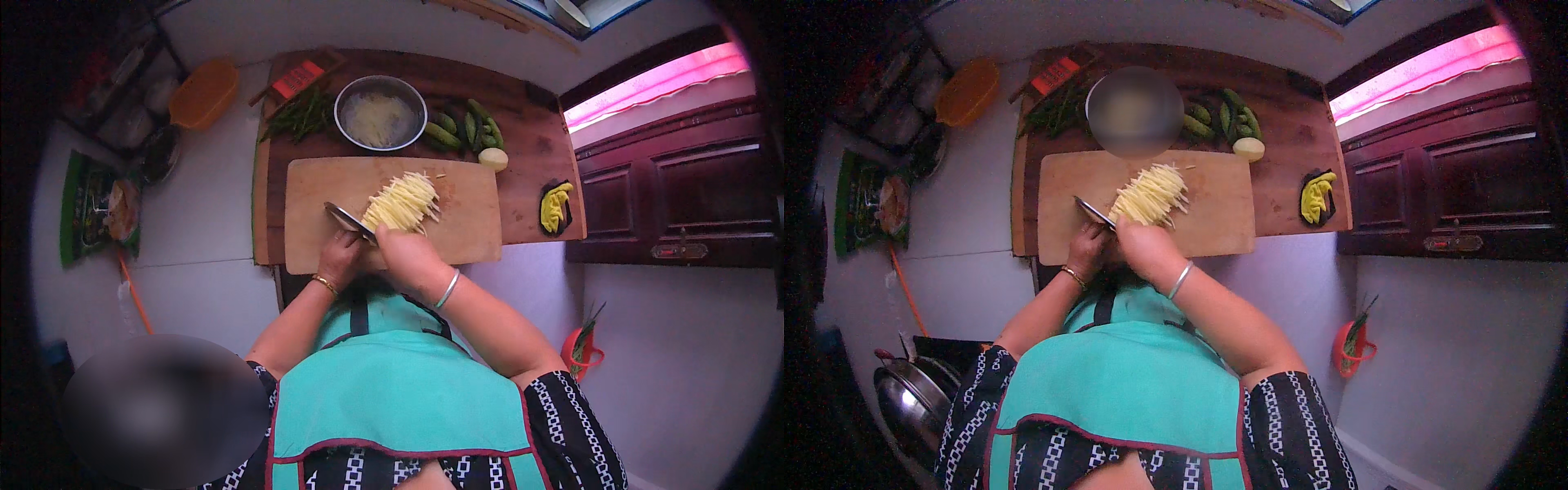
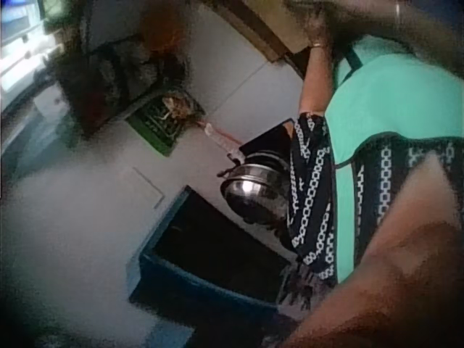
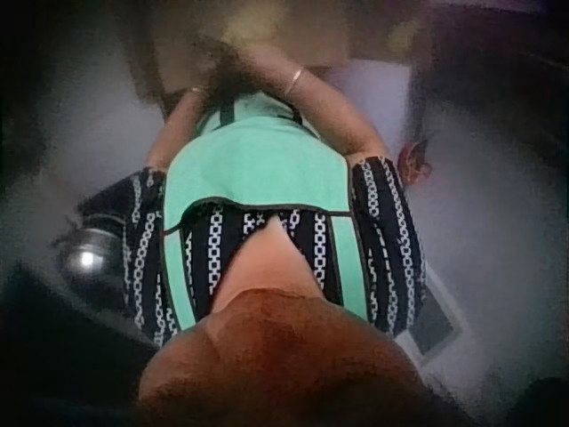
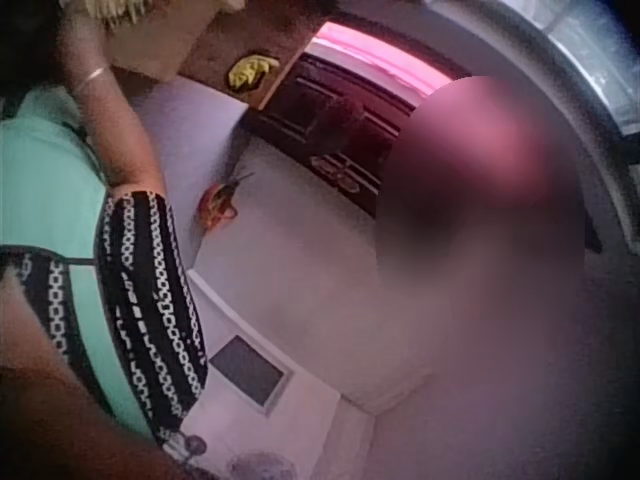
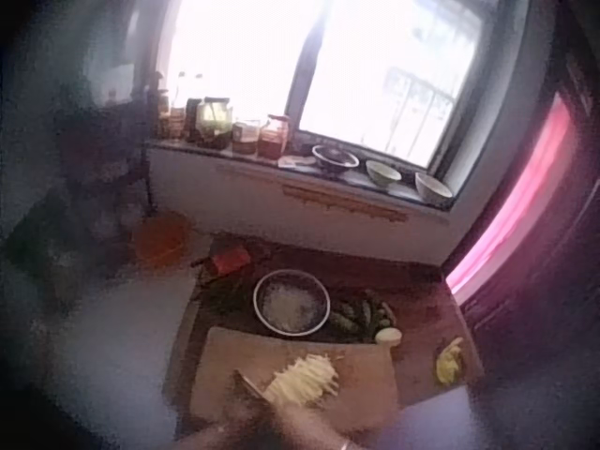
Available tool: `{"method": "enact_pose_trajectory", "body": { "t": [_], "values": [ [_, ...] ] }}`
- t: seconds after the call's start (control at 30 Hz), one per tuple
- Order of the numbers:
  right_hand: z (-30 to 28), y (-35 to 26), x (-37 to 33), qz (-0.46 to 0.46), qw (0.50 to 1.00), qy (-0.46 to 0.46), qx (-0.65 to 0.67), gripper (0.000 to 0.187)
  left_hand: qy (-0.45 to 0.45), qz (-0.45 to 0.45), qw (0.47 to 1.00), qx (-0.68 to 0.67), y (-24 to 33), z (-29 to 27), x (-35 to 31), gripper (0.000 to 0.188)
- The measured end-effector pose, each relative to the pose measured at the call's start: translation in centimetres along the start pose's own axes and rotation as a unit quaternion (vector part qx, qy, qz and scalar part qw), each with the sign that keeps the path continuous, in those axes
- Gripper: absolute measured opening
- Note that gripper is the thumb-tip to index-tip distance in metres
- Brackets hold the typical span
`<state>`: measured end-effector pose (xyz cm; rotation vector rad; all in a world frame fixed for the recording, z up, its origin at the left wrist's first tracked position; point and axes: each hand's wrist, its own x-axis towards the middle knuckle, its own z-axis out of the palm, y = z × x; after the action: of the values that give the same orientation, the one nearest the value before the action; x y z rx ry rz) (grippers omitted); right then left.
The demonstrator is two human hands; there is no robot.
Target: The person slices a peeled potato into thin strips on a wooden cutting board using a knife. The person then transfers the sliced potato into a metal bowl containing water. The person repeats the slicing process with another potato.
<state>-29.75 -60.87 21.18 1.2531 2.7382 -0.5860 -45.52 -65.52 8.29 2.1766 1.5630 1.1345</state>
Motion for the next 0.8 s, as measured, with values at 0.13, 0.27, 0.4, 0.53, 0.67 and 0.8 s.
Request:
{"method": "enact_pose_trajectory", "body": {
  "t": [0.13, 0.27, 0.4, 0.53, 0.67, 0.8],
  "values": [
    [3.6, 1.4, -0.7, 0.031, 0.998, 0.053, 0.010, 0.011, -0.014, 0.002, 1.000, 0.025, 0.2, 0.0, 0.0, 0.021],
    [2.4, 0.3, 0.0, 0.029, 0.999, 0.031, 0.023, 0.009, -0.012, -0.010, 1.000, 0.026, 0.7, -0.7, -0.2, 0.020],
    [3.6, 1.8, -1.2, 0.064, 0.996, 0.015, 0.061, 0.026, -0.027, -0.012, 0.999, 0.022, 1.1, -1.0, 0.0, 0.018],
    [0.9, 4.2, -0.6, 0.099, 0.974, 0.038, 0.201, 0.022, 0.007, -0.241, 0.947, -0.213, 0.7, -1.5, 0.6, 0.026],
    [-0.5, 5.5, -1.1, 0.134, 0.810, 0.085, 0.565, 0.034, 0.140, -0.379, 0.580, -0.707, 4.0, -3.6, 5.9, 0.068],
    [-0.2, 3.1, -1.3, 0.148, 0.686, 0.097, 0.705, 0.034, 0.032, -0.277, 0.425, -0.861, 7.8, -3.3, 10.4, 0.092]
  ]
}}
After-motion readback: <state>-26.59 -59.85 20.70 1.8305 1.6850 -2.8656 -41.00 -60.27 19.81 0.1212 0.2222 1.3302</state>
